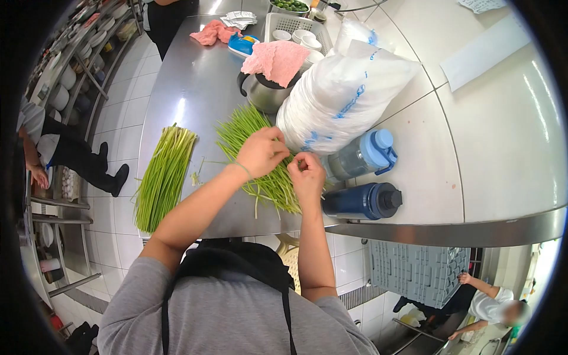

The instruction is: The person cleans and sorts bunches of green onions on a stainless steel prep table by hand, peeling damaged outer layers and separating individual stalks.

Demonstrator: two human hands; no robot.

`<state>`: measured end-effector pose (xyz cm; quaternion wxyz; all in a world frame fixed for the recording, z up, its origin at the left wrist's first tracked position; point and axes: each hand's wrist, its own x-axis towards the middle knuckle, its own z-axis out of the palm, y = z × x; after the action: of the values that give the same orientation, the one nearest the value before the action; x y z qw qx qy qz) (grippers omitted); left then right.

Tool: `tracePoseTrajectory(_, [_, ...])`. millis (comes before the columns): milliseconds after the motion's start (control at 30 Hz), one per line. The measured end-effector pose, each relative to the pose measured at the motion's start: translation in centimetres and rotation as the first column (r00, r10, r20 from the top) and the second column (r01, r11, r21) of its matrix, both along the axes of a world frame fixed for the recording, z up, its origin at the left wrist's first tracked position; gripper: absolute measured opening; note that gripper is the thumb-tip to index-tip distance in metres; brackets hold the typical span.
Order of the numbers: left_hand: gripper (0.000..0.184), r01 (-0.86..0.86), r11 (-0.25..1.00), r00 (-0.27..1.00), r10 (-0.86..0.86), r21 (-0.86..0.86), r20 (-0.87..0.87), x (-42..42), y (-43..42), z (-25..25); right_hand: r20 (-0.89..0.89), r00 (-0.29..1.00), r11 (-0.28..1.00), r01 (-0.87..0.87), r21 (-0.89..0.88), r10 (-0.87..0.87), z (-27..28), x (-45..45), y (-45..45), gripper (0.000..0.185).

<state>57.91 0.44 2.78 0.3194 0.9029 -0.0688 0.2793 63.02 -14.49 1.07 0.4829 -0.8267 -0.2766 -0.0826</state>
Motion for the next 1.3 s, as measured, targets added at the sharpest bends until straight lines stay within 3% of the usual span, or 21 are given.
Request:
tracePoseTrajectory(100, [0.01, -0.184, 0.958, 0.979, 0.199, -0.218, 0.046, -1.3, 1.8, 1.4, 0.002, 1.0, 0.998, 0.007, -0.059, -0.007, -0.1, 0.0, -0.3, 0.008])
tracePoseTrajectory(167, [0.009, -0.285, 0.958, 0.932, 0.277, -0.001, -0.235, -4.2, 3.8, 3.2, 0.124, 0.99, 0.958, 0.098, -0.269, -0.066, 0.9, -0.5, -0.2, 0.014])
tracePoseTrajectory(233, [0.012, -0.171, 0.932, 0.699, 0.343, 0.319, -0.628, -6.6, 5.1, 4.0, 0.163, 0.985, 0.952, 0.097, -0.289, -0.051, 0.4, -0.4, 0.1, 0.017])
tracePoseTrajectory(300, [0.013, -0.139, 0.914, 0.738, 0.353, 0.383, -0.575, -9.4, 6.1, 0.5, 0.201, 0.979, 0.947, 0.091, -0.308, -0.028, 0.3, -0.4, 0.7, 0.02])
tracePoseTrajectory(367, [0.015, -0.12, 0.887, 0.772, 0.366, 0.446, -0.52, -10.4, 6.5, -0.5, 0.184, 0.983, 0.863, 0.083, -0.499, 0.012, 0.9, -0.7, 1.4, 0.021])
tracePoseTrajectory(467, [0.016, -0.131, 0.877, 0.683, 0.418, 0.462, -0.599, -11.4, 6.9, 0.4, 0.291, 0.957, 0.913, 0.099, -0.396, 0.023, 1.1, -1.0, 1.6, 0.017])
tracePoseTrajectory(533, [0.015, -0.355, 0.86, 0.579, 0.509, 0.366, -0.637, -12.1, 7.9, 1.5, 0.231, 0.972, 0.933, 0.05, -0.355, 0.036, 2.5, -1.6, 1.6, 0.014])
tracePoseTrajectory(567, [0.015, -0.369, 0.855, 0.553, 0.518, 0.366, -0.652, -13.1, 8.3, 1.9, 0.181, 0.983, 0.951, 0.035, -0.306, 0.023, 3.2, -2.3, 1.8, 0.012])
tracePoseTrajectory(633, [0.013, -0.601, 0.776, 0.662, 0.618, 0.192, -0.423, -15.2, 9.1, 2.5, 0.162, 0.983, 0.975, -0.053, -0.216, 0.09, 3.8, -3.9, 3.0, 0.013])
tracePoseTrajectory(700, [0.014, -0.63, 0.746, 0.651, 0.658, 0.216, -0.378, -17.1, 10.1, 1.9, 0.147, 0.966, 0.977, -0.205, -0.056, 0.211, 2.7, -5.1, 4.5, 0.021])
tracePoseTrajectory(733, [0.015, -0.641, 0.731, 0.659, 0.68, 0.232, -0.322, -17.9, 10.5, 2.0, 0.14, 0.963, 0.973, -0.224, -0.049, 0.229, 1.3, -5.6, 5.1, 0.021])
tracePoseTrajectory(767, [0.02, -0.686, 0.699, 0.545, 0.677, 0.202, -0.495, -18.4, 10.6, 2.4, 0.162, 0.915, 0.924, -0.342, -0.171, 0.368, 0.0, -6.1, 5.8, 0.022])
tracePoseTrajectory(800, [0.02, -0.699, 0.684, 0.53, 0.692, 0.21, -0.489, -19.0, 10.6, 2.5, 0.174, 0.848, 0.849, -0.442, -0.29, 0.501, -0.4, -6.8, 6.8, 0.024])
tracePoseTrajectory(833, [0.024, -0.755, 0.646, 0.543, 0.713, 0.114, -0.444, -19.7, 10.4, 2.4, 0.177, 0.838, 0.843, -0.459, -0.281, 0.516, -0.7, -7.7, 7.8, 0.024])
tracePoseTrajectory(900, [0.035, -0.803, 0.594, 0.572, 0.743, -0.052, -0.349, -21.0, 10.2, 1.8, -0.104, 0.871, 0.863, -0.491, -0.121, 0.481, -1.3, -9.7, 10.0, 0.017])
tracePoseTrajectory(1000, [0.038, -0.784, 0.618, 0.602, 0.781, 0.063, -0.165, -22.3, 9.6, 0.4, 0.026, 0.832, 0.826, -0.546, -0.139, 0.554, -3.0, -10.6, 12.6, 0.013])
tracePoseTrajectory(1033, [0.03, -0.769, 0.634, 0.607, 0.763, 0.078, -0.221, -22.6, 9.5, -0.1, 0.032, 0.825, 0.821, -0.557, -0.125, 0.565, -2.9, -10.9, 13.4, 0.013])
tracePoseTrajectory(1100, [0.024, -0.779, 0.622, 0.584, 0.767, 0.083, -0.266, -22.3, 9.3, -1.0, -0.162, 0.802, 0.799, -0.593, -0.096, 0.575, -2.5, -11.2, 14.7, 0.013])
tracePoseTrajectory(1133, [0.019, -0.781, 0.62, 0.57, 0.757, 0.075, -0.321, -22.0, 9.3, -1.5, -0.152, 0.796, 0.796, -0.6, -0.082, 0.585, -2.5, -11.3, 15.3, 0.013])
tracePoseTrajectory(1200, [0.016, -0.808, 0.581, 0.533, 0.793, 0.1, -0.296, -20.9, 9.4, -2.4, -0.211, 0.789, 0.799, -0.599, -0.059, 0.576, -2.4, -11.2, 16.3, 0.014])
tracePoseTrajectory(1300, [0.012, -0.84, 0.526, 0.487, 0.839, 0.131, -0.243, -19.9, 9.9, -3.9, -0.151, 0.778, 0.785, -0.619, -0.027, 0.609, -2.2, -11.6, 16.4, 0.015])
